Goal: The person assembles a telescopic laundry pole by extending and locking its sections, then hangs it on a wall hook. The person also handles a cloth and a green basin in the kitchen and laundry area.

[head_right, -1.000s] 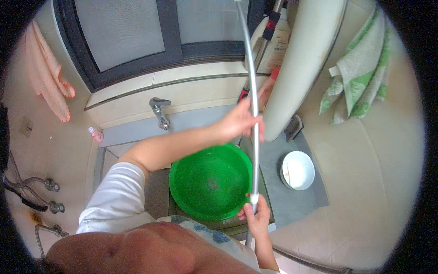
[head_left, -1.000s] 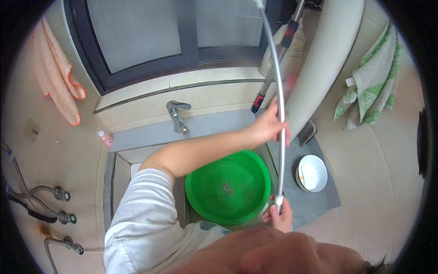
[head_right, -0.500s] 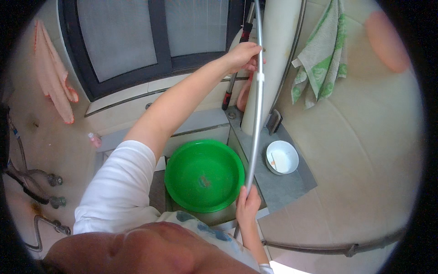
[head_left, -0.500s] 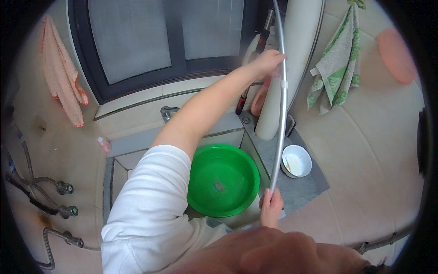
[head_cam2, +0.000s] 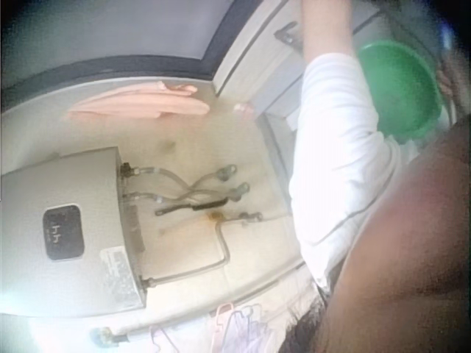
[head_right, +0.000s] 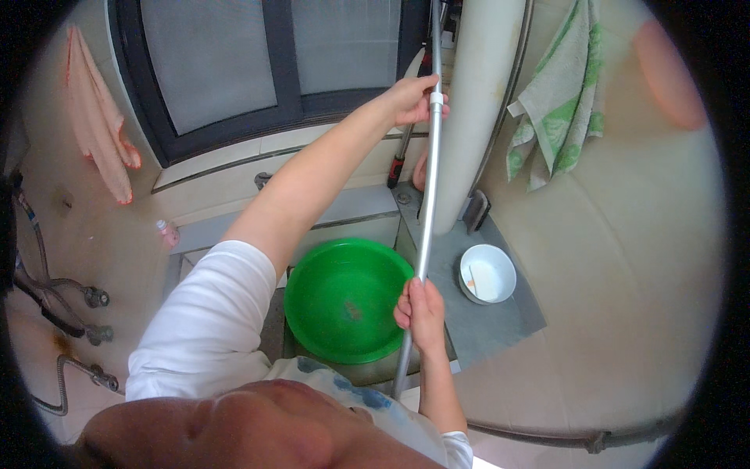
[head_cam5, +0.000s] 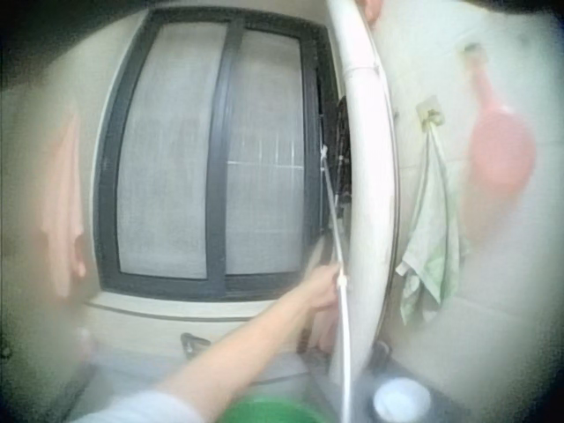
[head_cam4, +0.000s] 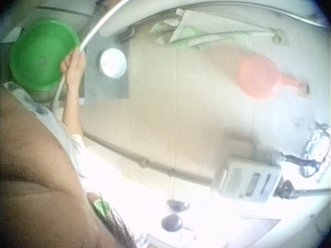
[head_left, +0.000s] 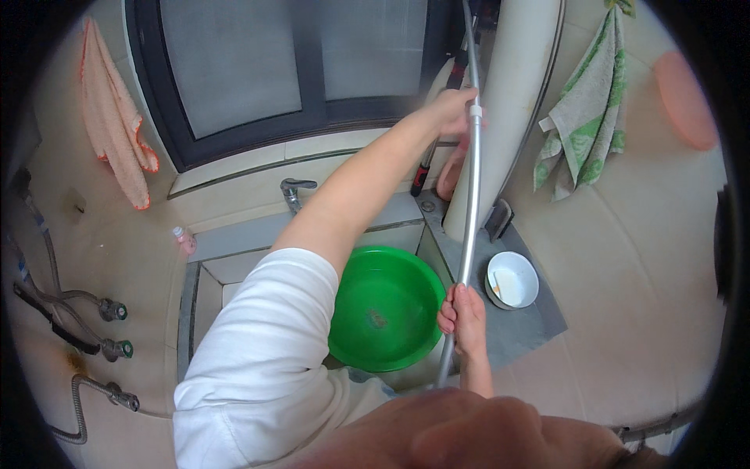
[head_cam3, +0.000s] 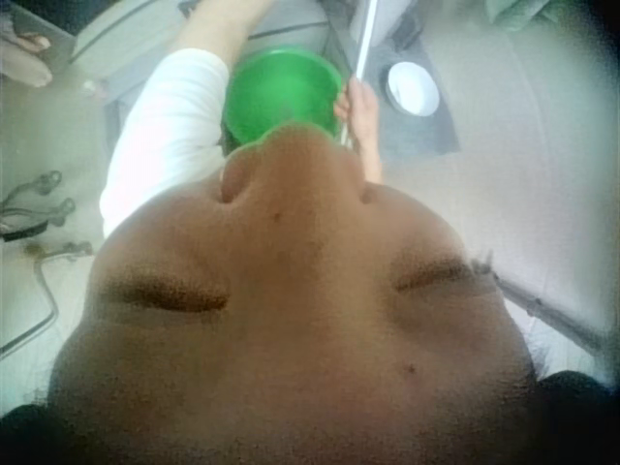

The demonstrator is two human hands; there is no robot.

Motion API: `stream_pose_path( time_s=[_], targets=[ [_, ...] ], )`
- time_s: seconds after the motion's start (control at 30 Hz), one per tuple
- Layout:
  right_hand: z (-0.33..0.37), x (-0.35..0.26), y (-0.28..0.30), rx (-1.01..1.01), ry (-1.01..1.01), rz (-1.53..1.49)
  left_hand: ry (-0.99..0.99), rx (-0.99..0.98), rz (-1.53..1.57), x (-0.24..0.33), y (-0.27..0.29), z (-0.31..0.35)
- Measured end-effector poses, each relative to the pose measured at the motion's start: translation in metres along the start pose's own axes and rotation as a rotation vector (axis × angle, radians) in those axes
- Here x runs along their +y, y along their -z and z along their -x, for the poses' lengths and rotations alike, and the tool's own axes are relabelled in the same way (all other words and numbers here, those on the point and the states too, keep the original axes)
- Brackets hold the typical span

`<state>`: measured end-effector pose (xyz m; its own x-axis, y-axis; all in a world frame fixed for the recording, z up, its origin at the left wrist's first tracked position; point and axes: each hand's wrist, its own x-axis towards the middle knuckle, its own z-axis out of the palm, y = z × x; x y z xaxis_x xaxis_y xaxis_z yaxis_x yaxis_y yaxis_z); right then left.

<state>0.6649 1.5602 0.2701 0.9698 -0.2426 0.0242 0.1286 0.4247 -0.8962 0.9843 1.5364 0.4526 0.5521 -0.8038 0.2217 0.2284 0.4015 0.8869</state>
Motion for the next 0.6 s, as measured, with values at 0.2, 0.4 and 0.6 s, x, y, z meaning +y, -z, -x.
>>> stream_pose_path(
  time_s=[0.2, 0.4, 0.6],
  targets=[
    [-0.008, 0.003, -0.009, -0.154, -0.118, -0.148, -0.075, 0.058, -0.002, 0.004, 0.007, 0.011],
    [-0.004, -0.002, -0.008, -0.19, -0.195, -0.121, -0.139, 0.134, -0.147, 0.012, 0.0, 0.029],
    [0.003, 0.002, -0.007, -0.26, -0.235, -0.128, -0.142, 0.229, -0.283, 0.02, 0.0, 0.054]
  ],
)
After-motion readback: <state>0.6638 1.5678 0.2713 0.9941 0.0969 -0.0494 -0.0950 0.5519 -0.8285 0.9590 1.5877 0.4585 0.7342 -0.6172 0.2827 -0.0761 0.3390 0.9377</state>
